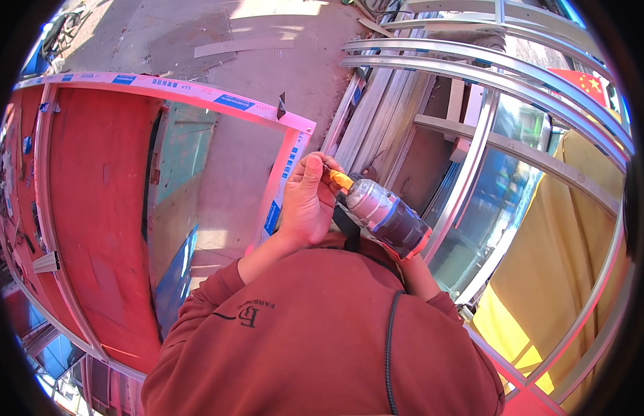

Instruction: The person assembles an aluminum frame structure on a red work surface using a cordless drill. They position long aluminum profiles, insert screws, and fasten the pieces together to form a rectangular frame.

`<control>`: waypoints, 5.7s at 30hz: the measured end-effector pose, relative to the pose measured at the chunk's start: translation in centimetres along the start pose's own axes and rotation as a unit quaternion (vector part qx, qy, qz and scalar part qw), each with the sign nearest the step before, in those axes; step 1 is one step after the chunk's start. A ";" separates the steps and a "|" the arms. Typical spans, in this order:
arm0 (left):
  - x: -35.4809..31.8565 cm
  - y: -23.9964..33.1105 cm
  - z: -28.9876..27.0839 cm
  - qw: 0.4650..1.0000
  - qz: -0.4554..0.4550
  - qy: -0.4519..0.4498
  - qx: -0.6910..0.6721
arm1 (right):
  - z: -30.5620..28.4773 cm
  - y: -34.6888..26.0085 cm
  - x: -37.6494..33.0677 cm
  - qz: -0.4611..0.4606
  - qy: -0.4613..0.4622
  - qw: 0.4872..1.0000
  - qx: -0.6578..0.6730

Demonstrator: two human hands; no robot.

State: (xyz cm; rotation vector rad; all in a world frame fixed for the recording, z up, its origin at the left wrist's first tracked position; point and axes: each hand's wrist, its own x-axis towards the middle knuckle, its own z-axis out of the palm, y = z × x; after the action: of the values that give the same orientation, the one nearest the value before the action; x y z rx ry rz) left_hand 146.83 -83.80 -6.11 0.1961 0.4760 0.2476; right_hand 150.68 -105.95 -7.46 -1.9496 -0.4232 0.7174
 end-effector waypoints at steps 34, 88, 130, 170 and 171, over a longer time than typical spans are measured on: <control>6.7 -1.1 -20.5 0.535 0.309 -0.211 0.758 | 28.9 47.8 49.3 0.071 -0.010 0.966 0.247; 8.9 0.8 -15.7 0.237 0.672 -0.235 0.661 | 17.0 36.8 43.5 0.015 -0.518 0.843 -0.142; 6.1 2.3 -11.8 -0.026 0.431 0.270 0.860 | 22.4 9.1 33.3 -0.362 -0.288 0.795 0.393; 3.5 1.5 -17.8 -0.085 0.534 0.361 0.760 | 25.2 1.6 37.9 -0.136 -0.506 0.753 0.399; 4.5 0.8 -17.7 -0.086 0.535 0.372 0.753 | 25.5 1.7 37.3 -0.143 -0.512 0.743 0.405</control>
State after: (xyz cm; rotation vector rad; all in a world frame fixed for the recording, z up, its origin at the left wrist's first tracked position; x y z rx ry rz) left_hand 142.14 -79.51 -23.25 -2.1008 -0.9977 -0.9582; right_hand 162.82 -68.15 -29.15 -0.5060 -0.8555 1.4385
